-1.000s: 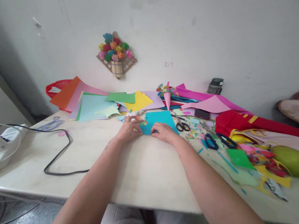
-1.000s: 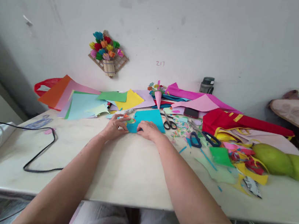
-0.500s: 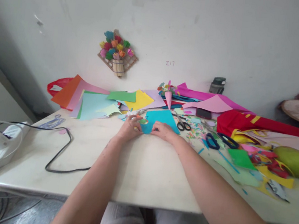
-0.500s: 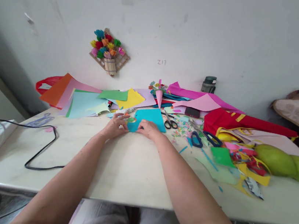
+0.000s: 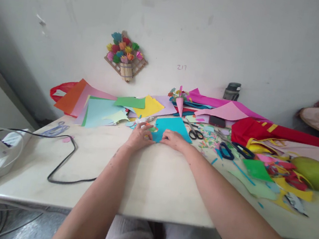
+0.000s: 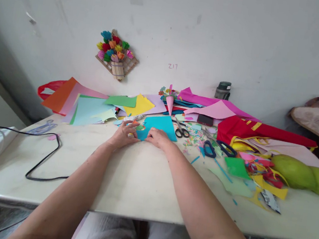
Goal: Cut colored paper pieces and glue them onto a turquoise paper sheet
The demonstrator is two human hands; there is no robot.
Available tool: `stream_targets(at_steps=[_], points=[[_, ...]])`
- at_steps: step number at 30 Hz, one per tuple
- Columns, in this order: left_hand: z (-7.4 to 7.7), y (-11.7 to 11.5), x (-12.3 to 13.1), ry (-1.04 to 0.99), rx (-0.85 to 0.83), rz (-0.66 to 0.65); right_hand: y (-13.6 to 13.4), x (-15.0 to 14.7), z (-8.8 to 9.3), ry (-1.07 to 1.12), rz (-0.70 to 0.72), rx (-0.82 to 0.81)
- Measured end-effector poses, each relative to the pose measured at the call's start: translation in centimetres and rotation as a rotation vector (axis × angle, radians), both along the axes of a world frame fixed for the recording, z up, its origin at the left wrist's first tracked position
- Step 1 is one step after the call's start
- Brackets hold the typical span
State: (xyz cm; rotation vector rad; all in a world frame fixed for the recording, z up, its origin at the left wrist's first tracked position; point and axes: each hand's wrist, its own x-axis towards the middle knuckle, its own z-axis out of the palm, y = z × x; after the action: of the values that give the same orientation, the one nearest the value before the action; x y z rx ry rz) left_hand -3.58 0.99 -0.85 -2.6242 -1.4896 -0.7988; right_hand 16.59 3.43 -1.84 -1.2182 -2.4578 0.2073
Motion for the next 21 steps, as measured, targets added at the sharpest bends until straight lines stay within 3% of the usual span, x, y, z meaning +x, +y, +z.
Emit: stream_targets(at_steps=[21], points=[[-0.30, 0.48, 0.93, 0.106, -0.033, 0.046, 0.36, -0.49, -0.04, -0.028, -0.076, -0.069]])
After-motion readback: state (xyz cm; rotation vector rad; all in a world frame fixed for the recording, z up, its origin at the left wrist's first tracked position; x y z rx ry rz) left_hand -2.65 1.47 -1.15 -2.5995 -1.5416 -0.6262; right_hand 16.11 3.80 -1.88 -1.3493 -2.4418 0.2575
